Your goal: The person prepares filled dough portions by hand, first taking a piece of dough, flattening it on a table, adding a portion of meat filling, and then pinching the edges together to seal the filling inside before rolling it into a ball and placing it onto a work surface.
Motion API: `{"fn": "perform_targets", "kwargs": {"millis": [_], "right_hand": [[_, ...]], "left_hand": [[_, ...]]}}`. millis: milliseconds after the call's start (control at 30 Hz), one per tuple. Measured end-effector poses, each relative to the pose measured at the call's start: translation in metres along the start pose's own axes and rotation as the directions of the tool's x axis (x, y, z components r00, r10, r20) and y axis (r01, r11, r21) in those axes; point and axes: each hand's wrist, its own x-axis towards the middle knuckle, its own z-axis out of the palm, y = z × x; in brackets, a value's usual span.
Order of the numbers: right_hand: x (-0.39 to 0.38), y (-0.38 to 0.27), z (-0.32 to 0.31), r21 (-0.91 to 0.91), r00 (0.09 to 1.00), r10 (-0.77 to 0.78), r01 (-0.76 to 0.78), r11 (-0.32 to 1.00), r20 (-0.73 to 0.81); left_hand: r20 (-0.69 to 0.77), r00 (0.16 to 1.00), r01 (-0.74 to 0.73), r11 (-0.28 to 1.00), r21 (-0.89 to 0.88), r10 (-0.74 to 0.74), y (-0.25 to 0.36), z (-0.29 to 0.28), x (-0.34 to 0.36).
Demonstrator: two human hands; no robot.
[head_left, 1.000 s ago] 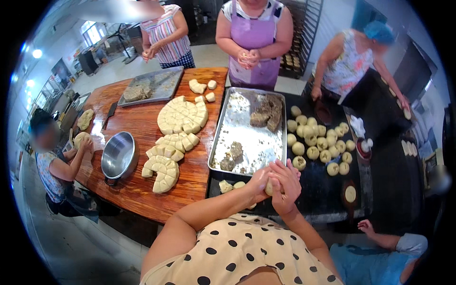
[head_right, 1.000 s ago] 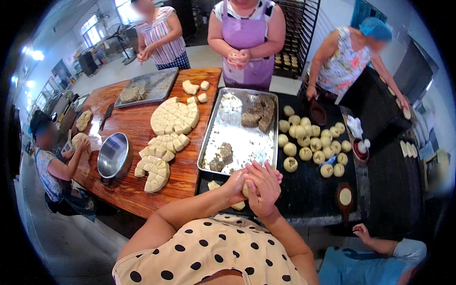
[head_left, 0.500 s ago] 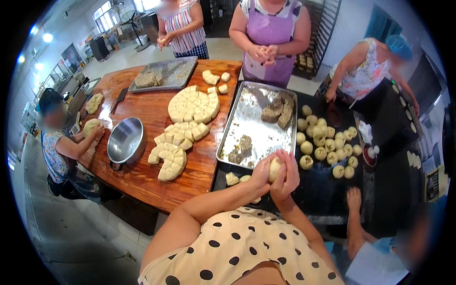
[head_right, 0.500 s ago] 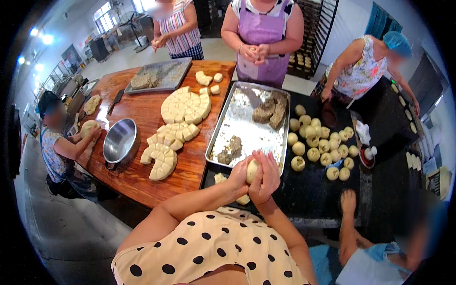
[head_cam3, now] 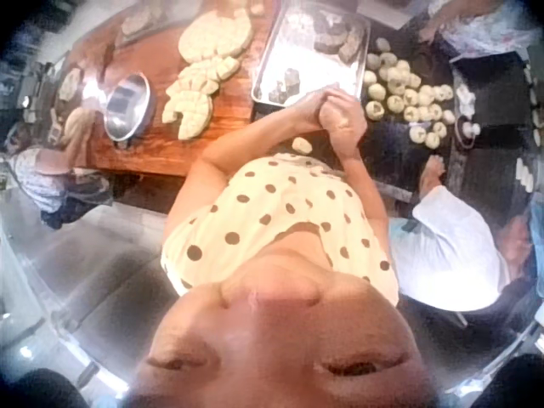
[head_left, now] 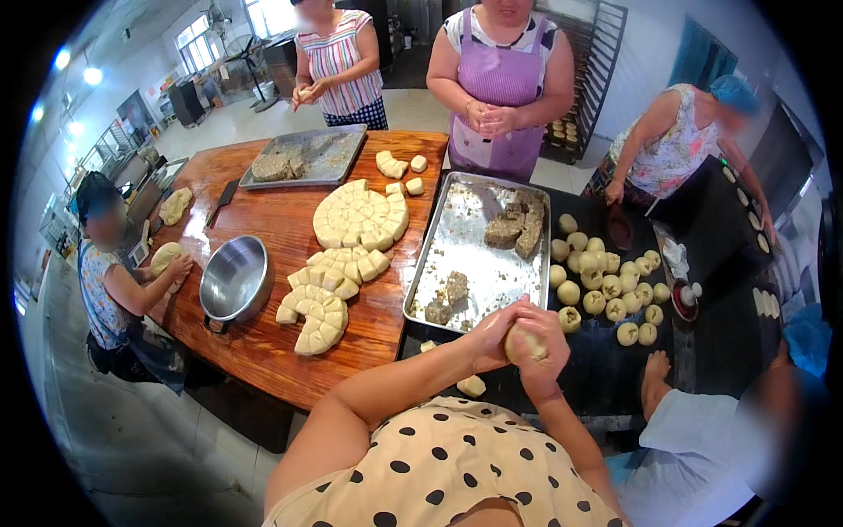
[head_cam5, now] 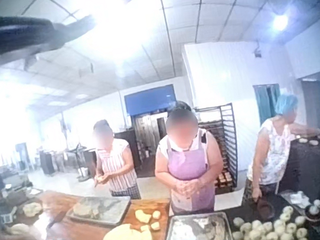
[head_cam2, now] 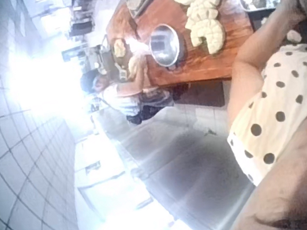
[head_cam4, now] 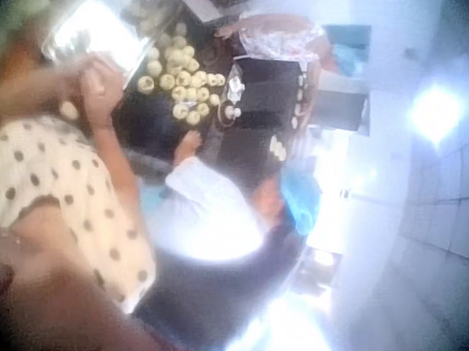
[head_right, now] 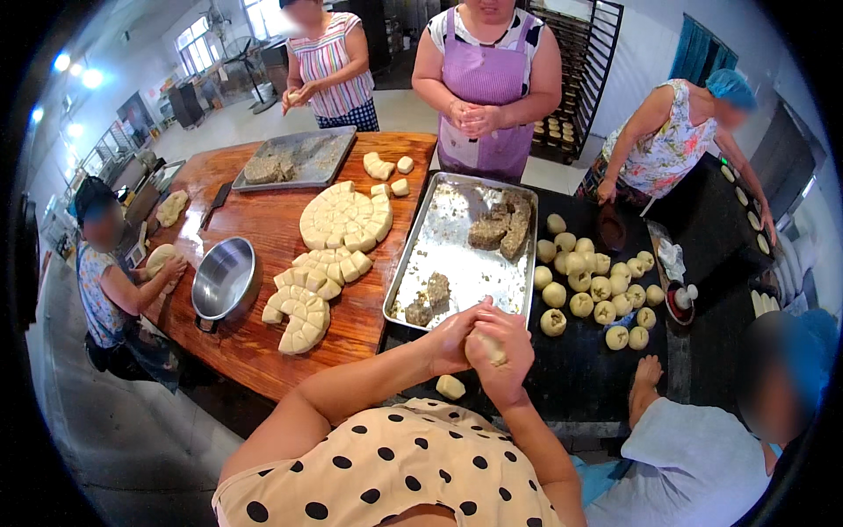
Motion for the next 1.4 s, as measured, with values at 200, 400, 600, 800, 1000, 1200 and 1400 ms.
{"fn": "perform_targets", "kwargs": {"millis": [200, 400, 600, 800, 1000, 1200, 1400], "right_hand": [[0.023, -0.001, 0.014, 0.003, 0.99, -0.002, 0.003, 1.0, -0.144], [0.032, 0.004, 0.026, -0.066, 0.991, -0.107, 0.102, 0.993, -0.075], [0.013, 0.017, 0.019, 0.125, 0.998, 0.016, -0.024, 0.992, 0.067], [0.0, 0.028, 0.019, 0.113, 0.985, 0.161, -0.154, 0.982, -0.059], [0.002, 0.03, 0.034, 0.102, 0.954, 0.252, -0.238, 0.966, -0.162], [0.012, 0.022, 0.01, 0.051, 0.969, 0.243, -0.24, 0.969, -0.049], [0.019, 0.031, -0.006, -0.109, 0.976, 0.166, -0.152, 0.982, 0.138]], "left_hand": [[-0.114, 0.954, -0.296, 0.935, -0.197, 0.278, -0.01, 0.005, 0.014], [-0.202, 0.928, -0.331, 0.941, -0.066, 0.312, 0.005, -0.008, 0.012], [-0.349, 0.932, -0.106, 0.994, -0.006, 0.097, 0.018, -0.001, -0.001], [-0.386, 0.919, -0.085, 0.996, -0.002, 0.078, 0.008, -0.005, 0.01], [-0.393, 0.884, -0.319, 0.941, -0.11, 0.254, -0.005, 0.0, 0.021], [-0.418, 0.824, -0.344, 0.924, 0.166, 0.382, 0.01, 0.011, 0.007], [-0.436, 0.751, -0.391, 0.866, 0.312, 0.496, 0.009, 0.001, 0.009]]}}
